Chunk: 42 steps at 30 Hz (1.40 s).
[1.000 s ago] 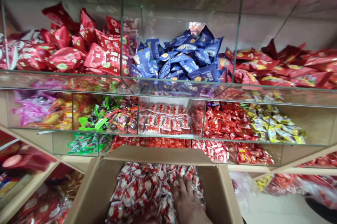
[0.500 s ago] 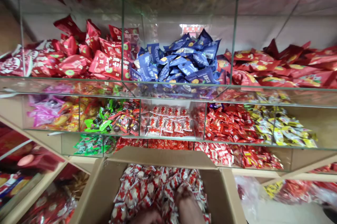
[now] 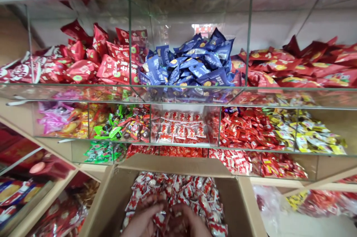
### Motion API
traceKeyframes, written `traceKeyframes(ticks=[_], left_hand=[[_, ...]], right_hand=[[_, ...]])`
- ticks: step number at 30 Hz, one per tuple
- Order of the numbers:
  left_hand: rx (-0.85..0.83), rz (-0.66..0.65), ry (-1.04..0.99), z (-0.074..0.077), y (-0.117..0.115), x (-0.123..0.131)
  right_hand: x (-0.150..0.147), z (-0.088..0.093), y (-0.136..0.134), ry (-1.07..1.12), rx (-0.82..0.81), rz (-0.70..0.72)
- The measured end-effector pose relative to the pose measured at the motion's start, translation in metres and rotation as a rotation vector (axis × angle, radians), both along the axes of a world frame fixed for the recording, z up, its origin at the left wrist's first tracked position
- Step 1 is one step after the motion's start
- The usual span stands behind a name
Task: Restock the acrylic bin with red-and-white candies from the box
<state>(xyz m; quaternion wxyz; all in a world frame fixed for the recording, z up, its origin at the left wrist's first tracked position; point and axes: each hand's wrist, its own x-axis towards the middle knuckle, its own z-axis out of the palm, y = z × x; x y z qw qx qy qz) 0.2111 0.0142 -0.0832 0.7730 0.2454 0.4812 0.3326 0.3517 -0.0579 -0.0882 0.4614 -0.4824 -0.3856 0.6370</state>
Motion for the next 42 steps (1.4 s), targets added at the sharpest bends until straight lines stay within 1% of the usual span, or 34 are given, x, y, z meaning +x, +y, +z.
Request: traceKeyframes(ticks=[1, 2, 5, 7, 9, 11, 13, 14, 16, 18, 22, 26, 30, 34, 37, 39, 40, 42], left_hand=[[0.008, 0.009, 0.035, 0.005, 0.001, 0.000], [0.009, -0.026, 0.070, 0.010, 0.001, 0.000], [-0.005, -0.279, 0.110, 0.021, -0.001, 0.004], [0.089, -0.398, 0.095, 0.028, -0.003, 0.008], [0.228, -0.460, 0.092, 0.035, -0.003, 0.012], [0.296, -0.476, 0.133, 0.046, -0.001, 0.015], [0.308, -0.451, 0.208, 0.058, 0.001, 0.018], [0.319, -0.427, 0.236, 0.064, 0.002, 0.019], [0.365, -0.385, 0.209, 0.073, 0.003, 0.023], [0.384, -0.368, 0.159, 0.080, 0.003, 0.027], [0.349, -0.328, 0.099, 0.089, 0.001, 0.029], [0.372, -0.315, 0.116, 0.093, -0.001, 0.027], [0.420, -0.294, 0.129, 0.092, -0.003, 0.028], [0.457, -0.263, 0.167, 0.090, -0.004, 0.029], [0.382, -0.323, 0.136, 0.088, -0.005, 0.027], [0.325, -0.359, 0.120, 0.086, -0.006, 0.023], [0.305, -0.370, 0.126, 0.083, -0.005, 0.020], [0.277, -0.389, 0.138, 0.078, -0.004, 0.014]], right_hand=[[0.001, 0.002, -0.001, 0.040, 0.006, -0.089], [0.001, 0.005, -0.001, 0.063, 0.013, -0.177], [-0.003, 0.016, 0.005, 0.080, 0.053, -0.396], [-0.008, 0.023, 0.011, 0.101, 0.107, -0.483], [-0.010, 0.033, 0.016, 0.123, 0.152, -0.492], [-0.009, 0.046, 0.018, 0.124, 0.154, -0.462], [-0.004, 0.060, 0.016, 0.093, 0.136, -0.447], [-0.001, 0.066, 0.015, 0.071, 0.129, -0.457], [0.004, 0.077, 0.012, 0.047, 0.114, -0.503], [0.006, 0.083, 0.010, 0.078, 0.097, -0.543], [0.004, 0.088, 0.007, 0.243, 0.084, -0.595], [0.004, 0.089, 0.007, 0.306, 0.088, -0.613], [0.008, 0.090, 0.008, 0.325, 0.052, -0.593], [0.010, 0.087, 0.008, 0.265, 0.081, -0.578], [0.009, 0.082, 0.007, 0.129, 0.107, -0.599], [0.009, 0.079, 0.004, -0.035, 0.146, -0.568], [0.009, 0.078, 0.002, -0.152, 0.186, -0.526], [0.011, 0.076, -0.004, -0.428, 0.313, -0.377]])
